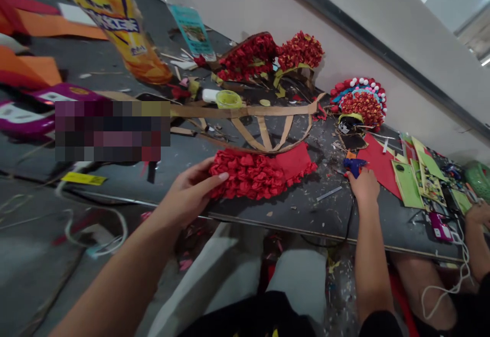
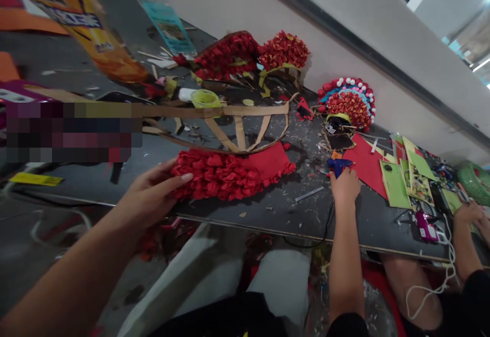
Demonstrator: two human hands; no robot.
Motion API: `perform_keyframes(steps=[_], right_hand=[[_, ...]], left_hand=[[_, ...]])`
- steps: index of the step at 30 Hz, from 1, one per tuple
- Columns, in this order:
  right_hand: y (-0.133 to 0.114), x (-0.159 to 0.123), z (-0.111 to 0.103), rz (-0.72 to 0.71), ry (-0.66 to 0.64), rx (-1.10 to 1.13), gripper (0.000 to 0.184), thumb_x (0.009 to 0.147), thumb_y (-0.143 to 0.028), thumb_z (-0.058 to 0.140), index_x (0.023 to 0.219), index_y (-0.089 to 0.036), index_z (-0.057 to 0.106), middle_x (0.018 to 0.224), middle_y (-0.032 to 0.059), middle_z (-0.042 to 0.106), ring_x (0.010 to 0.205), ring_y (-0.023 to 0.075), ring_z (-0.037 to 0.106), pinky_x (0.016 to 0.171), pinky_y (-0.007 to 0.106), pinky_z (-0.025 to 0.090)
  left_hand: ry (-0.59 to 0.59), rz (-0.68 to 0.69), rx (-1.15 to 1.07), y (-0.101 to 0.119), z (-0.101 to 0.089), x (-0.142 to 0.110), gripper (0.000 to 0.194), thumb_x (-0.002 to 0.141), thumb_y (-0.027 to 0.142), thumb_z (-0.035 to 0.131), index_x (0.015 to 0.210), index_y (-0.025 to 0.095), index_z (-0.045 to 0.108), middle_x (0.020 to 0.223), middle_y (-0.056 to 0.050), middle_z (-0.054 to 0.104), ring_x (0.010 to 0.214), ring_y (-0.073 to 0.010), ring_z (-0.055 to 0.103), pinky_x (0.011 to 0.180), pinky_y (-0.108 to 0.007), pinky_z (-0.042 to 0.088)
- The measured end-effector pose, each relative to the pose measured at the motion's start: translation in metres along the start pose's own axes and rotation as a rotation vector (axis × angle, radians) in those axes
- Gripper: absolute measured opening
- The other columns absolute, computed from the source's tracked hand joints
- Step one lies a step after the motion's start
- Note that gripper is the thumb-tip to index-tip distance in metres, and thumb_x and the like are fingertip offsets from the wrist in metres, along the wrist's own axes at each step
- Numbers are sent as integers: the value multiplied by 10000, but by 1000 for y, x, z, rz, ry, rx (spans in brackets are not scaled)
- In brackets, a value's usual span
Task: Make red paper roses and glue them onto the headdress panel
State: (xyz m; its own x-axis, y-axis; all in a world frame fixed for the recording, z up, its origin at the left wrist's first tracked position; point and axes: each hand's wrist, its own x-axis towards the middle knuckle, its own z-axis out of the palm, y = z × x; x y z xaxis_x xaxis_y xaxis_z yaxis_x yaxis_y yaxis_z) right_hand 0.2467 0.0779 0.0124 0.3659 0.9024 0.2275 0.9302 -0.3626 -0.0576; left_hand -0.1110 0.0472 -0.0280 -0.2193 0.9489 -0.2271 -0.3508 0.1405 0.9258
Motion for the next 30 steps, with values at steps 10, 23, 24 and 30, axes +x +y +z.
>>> perform_keyframes(steps=[10, 23, 24, 30], right_hand=[[7, -22, -21, -19, 115, 412, 367, 776, -449, 562, 938, -129, 639, 828, 114, 668, 716, 201, 592, 676, 310, 427], [-57, -142, 8, 164, -505, 1583, 316, 647, -483, 682, 711, -174, 669, 724, 38, 681, 559, 103, 525, 493, 214, 389], [-59, -142, 8, 139, -520, 1582, 304, 660, -476, 677, 705, -176, 665, 731, 38, 684, 579, 109, 542, 505, 217, 403], [-66, -137, 1, 65, -577, 1494, 341, 693, -470, 658, 863, -175, 679, 823, 44, 704, 732, 149, 613, 658, 252, 478]], left_hand=[[-1, -56, -131, -9, 13, -6, 521, 362, 375, 888, 830, 243, 698, 709, 100, 722, 639, -122, 671, 594, -161, 530], [-49, -37, -178, -13, 12, -7, 522, 441, 320, 883, 892, 169, 669, 853, -13, 736, 739, -162, 675, 690, -222, 548], [-51, -38, -180, -13, 12, -7, 525, 447, 318, 882, 902, 170, 666, 855, -12, 735, 746, -161, 675, 698, -221, 546], [-61, -37, -182, -13, 12, -8, 518, 450, 325, 883, 891, 169, 662, 841, -1, 732, 746, -161, 670, 708, -226, 543]])
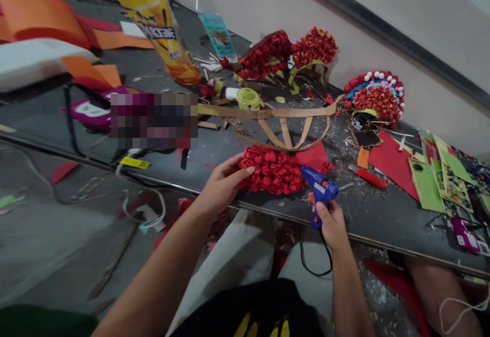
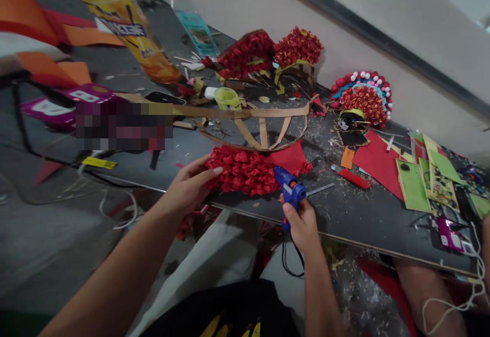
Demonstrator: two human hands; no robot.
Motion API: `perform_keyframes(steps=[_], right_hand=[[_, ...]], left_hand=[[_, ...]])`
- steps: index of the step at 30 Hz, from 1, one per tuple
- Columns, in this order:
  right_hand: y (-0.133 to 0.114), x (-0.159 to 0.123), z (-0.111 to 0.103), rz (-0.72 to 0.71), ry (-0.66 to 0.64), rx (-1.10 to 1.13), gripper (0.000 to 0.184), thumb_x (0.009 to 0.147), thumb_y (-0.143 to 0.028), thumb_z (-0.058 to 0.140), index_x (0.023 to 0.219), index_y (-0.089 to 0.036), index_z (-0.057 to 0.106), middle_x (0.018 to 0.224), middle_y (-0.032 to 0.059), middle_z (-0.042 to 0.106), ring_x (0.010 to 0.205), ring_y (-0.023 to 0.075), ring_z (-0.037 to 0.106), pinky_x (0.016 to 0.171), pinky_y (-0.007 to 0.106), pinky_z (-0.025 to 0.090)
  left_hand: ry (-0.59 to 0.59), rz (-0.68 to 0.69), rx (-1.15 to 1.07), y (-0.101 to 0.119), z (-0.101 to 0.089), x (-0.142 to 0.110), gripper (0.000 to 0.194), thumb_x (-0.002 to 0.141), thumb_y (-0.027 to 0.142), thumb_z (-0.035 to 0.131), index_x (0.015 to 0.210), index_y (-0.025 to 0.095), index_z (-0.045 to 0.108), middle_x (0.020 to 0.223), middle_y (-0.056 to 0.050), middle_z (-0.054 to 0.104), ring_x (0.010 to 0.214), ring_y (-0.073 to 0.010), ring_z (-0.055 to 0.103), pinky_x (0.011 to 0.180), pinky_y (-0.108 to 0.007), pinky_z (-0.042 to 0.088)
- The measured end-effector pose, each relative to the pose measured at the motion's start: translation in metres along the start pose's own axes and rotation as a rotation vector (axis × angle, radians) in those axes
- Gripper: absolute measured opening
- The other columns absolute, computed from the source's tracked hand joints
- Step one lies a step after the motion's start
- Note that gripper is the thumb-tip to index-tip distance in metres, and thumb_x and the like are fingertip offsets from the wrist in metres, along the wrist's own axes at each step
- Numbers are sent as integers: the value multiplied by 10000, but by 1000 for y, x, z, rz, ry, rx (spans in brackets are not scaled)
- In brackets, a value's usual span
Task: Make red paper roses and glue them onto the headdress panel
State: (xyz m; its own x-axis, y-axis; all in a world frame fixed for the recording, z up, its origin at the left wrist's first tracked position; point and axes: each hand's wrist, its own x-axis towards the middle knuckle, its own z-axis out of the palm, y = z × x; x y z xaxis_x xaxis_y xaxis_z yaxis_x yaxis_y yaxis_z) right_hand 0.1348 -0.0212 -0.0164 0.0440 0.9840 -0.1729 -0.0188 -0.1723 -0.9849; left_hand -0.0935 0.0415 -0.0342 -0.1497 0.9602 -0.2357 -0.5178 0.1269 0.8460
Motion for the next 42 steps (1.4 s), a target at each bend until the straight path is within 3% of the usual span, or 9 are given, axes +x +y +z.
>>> perform_keyframes(steps=[9, 17, 24, 32, 36, 42], right_hand=[[-7, 0, -1, -9, -30, -51, 407, 727, -462, 638, 1011, -171, 665, 914, 55, 720, 857, 182, 645, 791, 296, 492], [-11, -4, -4, -14, -8, -140, 367, 733, -462, 631, 952, -174, 694, 843, 45, 711, 733, 157, 610, 660, 257, 475], [-13, -5, -5, -9, -23, -181, 337, 754, -450, 615, 950, -186, 686, 809, 34, 697, 765, 159, 601, 705, 260, 469], [-24, -7, -3, 16, 3, -247, 343, 750, -446, 619, 956, -178, 677, 809, 27, 677, 662, 129, 540, 622, 239, 440], [-29, -9, -4, 22, -5, -292, 361, 766, -468, 604, 958, -172, 682, 769, 28, 657, 663, 139, 534, 643, 255, 443], [-29, -10, -9, 38, 21, -322, 360, 760, -492, 608, 911, -173, 679, 740, 16, 647, 656, 138, 532, 635, 253, 430]], left_hand=[[5, -12, 21, 0, -1, -1, 546, 460, 343, 872, 936, 174, 665, 866, -14, 729, 785, -178, 666, 712, -235, 536], [25, -1, -8, -2, -2, 2, 539, 435, 307, 882, 920, 173, 691, 794, 7, 721, 632, -112, 629, 623, -180, 524], [21, 15, -5, -7, -5, 4, 490, 466, 287, 870, 908, 170, 692, 791, 4, 713, 630, -109, 623, 616, -183, 528], [38, 22, 45, -5, -4, 2, 516, 462, 301, 852, 935, 184, 684, 847, -9, 709, 679, -148, 637, 660, -235, 544], [43, 37, 124, -4, -3, 1, 534, 478, 358, 833, 955, 179, 671, 871, -29, 705, 756, -197, 651, 702, -278, 544], [45, 24, 102, -5, -4, 2, 538, 473, 350, 836, 957, 177, 679, 853, -31, 707, 752, -200, 652, 712, -284, 548]])
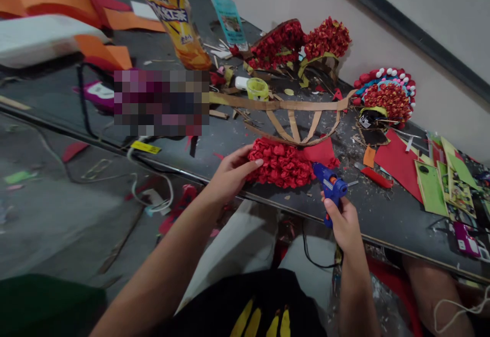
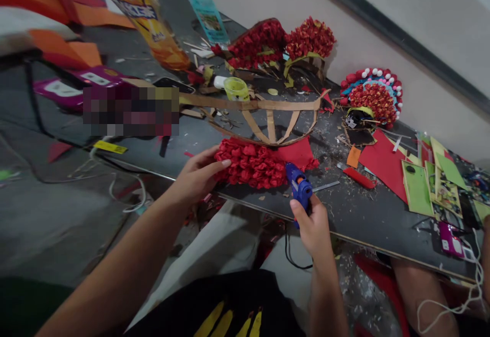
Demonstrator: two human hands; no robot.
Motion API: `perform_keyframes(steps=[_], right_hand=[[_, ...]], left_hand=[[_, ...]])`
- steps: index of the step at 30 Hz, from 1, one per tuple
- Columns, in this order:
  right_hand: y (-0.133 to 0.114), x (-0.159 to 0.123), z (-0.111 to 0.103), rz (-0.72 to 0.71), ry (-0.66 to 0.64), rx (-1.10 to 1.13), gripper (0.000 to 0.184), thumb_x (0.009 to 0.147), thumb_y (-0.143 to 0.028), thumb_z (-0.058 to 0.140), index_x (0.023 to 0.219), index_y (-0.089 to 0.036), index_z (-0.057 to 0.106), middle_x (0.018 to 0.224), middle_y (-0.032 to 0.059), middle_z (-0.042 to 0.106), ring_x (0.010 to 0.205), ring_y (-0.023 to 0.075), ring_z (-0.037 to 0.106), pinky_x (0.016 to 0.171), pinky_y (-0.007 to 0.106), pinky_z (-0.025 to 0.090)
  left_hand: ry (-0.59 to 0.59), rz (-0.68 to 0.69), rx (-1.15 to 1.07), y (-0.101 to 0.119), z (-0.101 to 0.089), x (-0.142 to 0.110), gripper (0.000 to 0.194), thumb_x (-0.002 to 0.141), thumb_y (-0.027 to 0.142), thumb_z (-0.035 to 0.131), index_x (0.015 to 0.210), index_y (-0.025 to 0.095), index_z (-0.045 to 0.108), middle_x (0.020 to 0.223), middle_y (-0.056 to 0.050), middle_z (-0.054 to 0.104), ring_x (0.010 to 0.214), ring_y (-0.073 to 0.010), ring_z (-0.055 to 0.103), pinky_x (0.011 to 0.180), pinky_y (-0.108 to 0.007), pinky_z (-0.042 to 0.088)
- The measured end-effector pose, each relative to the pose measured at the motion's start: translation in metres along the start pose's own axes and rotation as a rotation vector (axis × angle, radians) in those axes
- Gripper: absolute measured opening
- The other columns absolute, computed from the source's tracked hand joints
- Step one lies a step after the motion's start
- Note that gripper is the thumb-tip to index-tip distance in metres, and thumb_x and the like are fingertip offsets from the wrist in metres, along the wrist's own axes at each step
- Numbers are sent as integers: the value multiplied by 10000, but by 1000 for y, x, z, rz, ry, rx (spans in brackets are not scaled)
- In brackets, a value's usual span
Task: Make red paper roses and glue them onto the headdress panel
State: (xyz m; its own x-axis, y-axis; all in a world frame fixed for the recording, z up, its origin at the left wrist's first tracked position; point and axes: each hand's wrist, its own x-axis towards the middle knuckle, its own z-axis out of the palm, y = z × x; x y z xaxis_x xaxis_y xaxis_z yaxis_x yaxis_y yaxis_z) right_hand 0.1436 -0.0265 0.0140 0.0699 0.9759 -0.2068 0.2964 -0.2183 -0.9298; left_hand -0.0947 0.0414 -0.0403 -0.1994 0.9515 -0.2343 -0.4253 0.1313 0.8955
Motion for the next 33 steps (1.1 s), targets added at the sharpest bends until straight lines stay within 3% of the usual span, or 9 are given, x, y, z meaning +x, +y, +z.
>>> perform_keyframes(steps=[7, 12, 15, 17, 21, 26, 33], right_hand=[[1, 3, -3, -9, 65, 49, 366, 727, -491, 630, 899, -172, 677, 753, 29, 675, 675, 157, 564, 625, 265, 434], [7, 15, -30, -35, 303, 26, 544, 673, -569, 631, 1020, -150, 632, 852, 64, 675, 682, 165, 559, 619, 277, 428], [12, 35, -61, -140, 509, -281, 564, 702, -597, 590, 1039, -144, 598, 885, 82, 635, 733, 185, 552, 687, 311, 431], [17, 52, -83, -202, 568, -518, 581, 708, -612, 571, 1042, -137, 590, 944, 118, 619, 801, 221, 563, 736, 345, 437], [26, 89, -119, -146, 737, -880, 597, 731, -618, 530, 1030, -106, 596, 988, 195, 612, 907, 318, 561, 764, 417, 429], [32, 117, -137, 14, 750, -1002, 566, 729, -541, 566, 1065, -87, 611, 1043, 236, 607, 922, 367, 580, 728, 449, 442], [28, 115, -135, -6, 725, -1123, 599, 770, -507, 538, 1137, -37, 596, 1067, 277, 592, 1014, 404, 554, 803, 494, 430]], left_hand=[[1, 17, -54, -2, 0, 1, 519, 461, 308, 850, 941, 183, 696, 830, -8, 708, 740, -168, 651, 718, -243, 543], [-38, 10, -10, -2, -1, 1, 557, 486, 371, 835, 987, 179, 682, 880, -38, 713, 784, -207, 664, 760, -303, 551], [-52, 20, -11, -3, -2, 1, 552, 500, 374, 836, 997, 189, 684, 870, -34, 715, 773, -201, 667, 746, -290, 549], [-61, 17, -15, -4, -2, 2, 538, 504, 377, 839, 987, 196, 688, 865, -27, 716, 747, -189, 665, 717, -274, 548], [-83, -9, -7, -2, -1, 1, 559, 495, 404, 843, 986, 188, 687, 863, -35, 717, 749, -199, 667, 721, -289, 550], [-118, -26, -42, -1, -1, 1, 534, 516, 388, 846, 985, 189, 684, 841, -28, 717, 767, -196, 669, 754, -288, 543], [-113, -49, -10, 1, -1, 2, 563, 512, 422, 842, 992, 182, 675, 824, -41, 720, 741, -221, 674, 716, -317, 552]])
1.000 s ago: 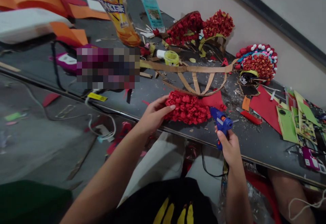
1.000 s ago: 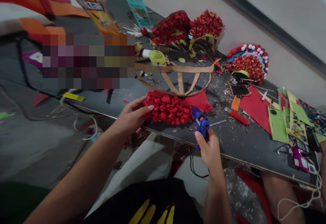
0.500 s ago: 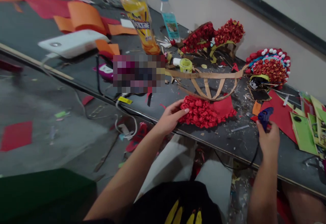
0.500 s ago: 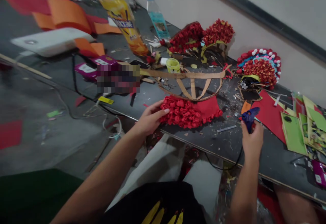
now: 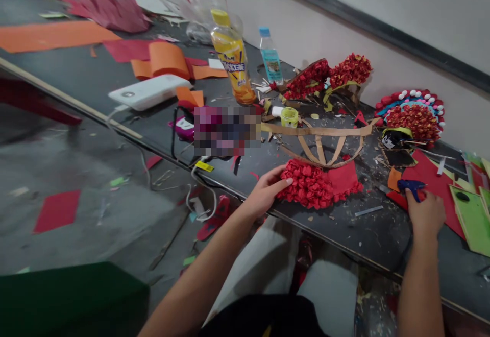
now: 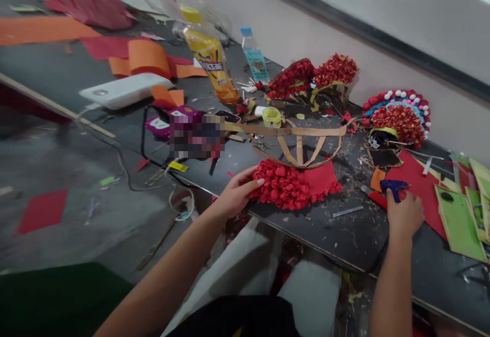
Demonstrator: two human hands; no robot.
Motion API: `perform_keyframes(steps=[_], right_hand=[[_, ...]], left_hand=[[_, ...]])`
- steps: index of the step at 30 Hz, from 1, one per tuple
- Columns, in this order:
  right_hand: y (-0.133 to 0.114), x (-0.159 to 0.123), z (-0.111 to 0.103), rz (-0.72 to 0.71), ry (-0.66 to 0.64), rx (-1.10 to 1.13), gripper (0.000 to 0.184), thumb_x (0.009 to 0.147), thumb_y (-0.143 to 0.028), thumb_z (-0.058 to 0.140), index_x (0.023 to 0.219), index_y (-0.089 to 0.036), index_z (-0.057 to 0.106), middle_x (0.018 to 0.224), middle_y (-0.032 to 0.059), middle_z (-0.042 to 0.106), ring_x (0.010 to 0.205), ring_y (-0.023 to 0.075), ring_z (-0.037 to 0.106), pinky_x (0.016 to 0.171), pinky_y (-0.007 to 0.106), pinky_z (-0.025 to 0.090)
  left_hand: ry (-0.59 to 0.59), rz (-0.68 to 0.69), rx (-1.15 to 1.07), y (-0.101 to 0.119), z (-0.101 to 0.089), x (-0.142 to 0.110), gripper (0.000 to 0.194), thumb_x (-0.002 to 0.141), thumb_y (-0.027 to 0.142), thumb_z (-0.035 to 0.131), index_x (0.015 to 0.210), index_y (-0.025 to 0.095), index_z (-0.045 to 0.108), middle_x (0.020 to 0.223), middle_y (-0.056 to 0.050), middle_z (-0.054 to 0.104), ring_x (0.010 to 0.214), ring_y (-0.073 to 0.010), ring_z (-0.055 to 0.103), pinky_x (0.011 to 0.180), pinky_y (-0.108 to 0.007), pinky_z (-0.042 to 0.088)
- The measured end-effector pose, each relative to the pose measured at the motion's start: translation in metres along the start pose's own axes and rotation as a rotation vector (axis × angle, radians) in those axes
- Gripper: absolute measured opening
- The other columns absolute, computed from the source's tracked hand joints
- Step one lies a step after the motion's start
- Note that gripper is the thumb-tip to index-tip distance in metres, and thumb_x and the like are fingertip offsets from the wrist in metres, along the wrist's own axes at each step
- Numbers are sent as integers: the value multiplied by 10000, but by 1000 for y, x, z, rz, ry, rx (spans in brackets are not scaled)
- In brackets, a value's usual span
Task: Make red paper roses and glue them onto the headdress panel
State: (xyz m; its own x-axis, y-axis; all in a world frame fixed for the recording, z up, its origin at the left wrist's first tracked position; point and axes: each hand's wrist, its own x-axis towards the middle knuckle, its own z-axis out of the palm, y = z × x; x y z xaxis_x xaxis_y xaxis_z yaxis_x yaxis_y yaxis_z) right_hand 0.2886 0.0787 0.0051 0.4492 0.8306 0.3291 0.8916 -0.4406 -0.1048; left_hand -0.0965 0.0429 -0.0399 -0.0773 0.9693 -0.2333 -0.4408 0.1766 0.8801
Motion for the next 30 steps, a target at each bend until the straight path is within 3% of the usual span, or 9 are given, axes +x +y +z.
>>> perform_keyframes(steps=[3, 6, 10, 13, 17, 21, 27, 30], right_hand=[[-7, -7, -7, -58, 151, 46, 625, 777, -491, 535, 1216, -46, 543, 1147, 283, 551, 1085, 417, 505, 849, 536, 406], [-24, -14, -9, -288, 231, 189, 502, 817, -446, 489, 1158, -90, 583, 1130, 226, 571, 1083, 350, 512, 910, 493, 402], [-55, -21, 3, -647, -31, 357, 413, 862, -417, 428, 1083, -129, 625, 1101, 160, 624, 1042, 270, 557, 930, 415, 434], [-72, -26, 16, -752, -193, 338, 378, 876, -348, 412, 1111, -152, 632, 1166, 142, 622, 1080, 262, 564, 948, 423, 437], [-80, -31, 26, -781, -281, 284, 357, 858, -227, 394, 1080, -137, 658, 1131, 141, 648, 1034, 260, 594, 934, 425, 454], [-79, -29, 21, -737, -287, 320, 340, 847, -209, 393, 1025, -141, 675, 1090, 132, 663, 1007, 248, 606, 901, 398, 471], [-69, -21, -3, -544, -82, 497, 277, 806, -224, 442, 925, -156, 683, 946, 116, 682, 844, 226, 627, 789, 374, 495], [-67, -21, -11, -497, -68, 495, 249, 800, -251, 475, 887, -149, 685, 859, 106, 682, 752, 216, 621, 725, 355, 495]], left_hand=[[2, -10, -12, 3, 2, -1, 554, 508, 419, 844, 984, 188, 679, 809, -35, 720, 730, -211, 673, 709, -303, 551], [3, -23, -25, 4, 3, -1, 540, 509, 404, 847, 974, 183, 684, 821, -38, 720, 710, -200, 668, 694, -293, 553], [-11, -16, -32, 2, 2, -1, 543, 538, 392, 838, 1014, 183, 682, 858, -42, 719, 719, -197, 666, 704, -295, 556], [-15, -10, -48, 0, 2, -1, 525, 548, 382, 836, 1013, 190, 684, 874, -34, 719, 744, -193, 665, 722, -284, 551], [-10, -10, -46, 0, 3, -1, 513, 540, 396, 838, 990, 201, 688, 868, -22, 719, 753, -193, 664, 718, -270, 544], [-42, -39, -34, 1, 1, -1, 513, 545, 393, 837, 996, 201, 686, 848, -21, 718, 730, -189, 664, 697, -266, 544], [11, -48, -39, 4, 1, -2, 533, 503, 384, 851, 974, 194, 689, 844, -25, 722, 762, -207, 673, 695, -264, 552], [58, -69, -92, 8, 4, -3, 511, 484, 328, 844, 946, 183, 685, 799, -25, 719, 743, -222, 680, 669, -279, 561]])
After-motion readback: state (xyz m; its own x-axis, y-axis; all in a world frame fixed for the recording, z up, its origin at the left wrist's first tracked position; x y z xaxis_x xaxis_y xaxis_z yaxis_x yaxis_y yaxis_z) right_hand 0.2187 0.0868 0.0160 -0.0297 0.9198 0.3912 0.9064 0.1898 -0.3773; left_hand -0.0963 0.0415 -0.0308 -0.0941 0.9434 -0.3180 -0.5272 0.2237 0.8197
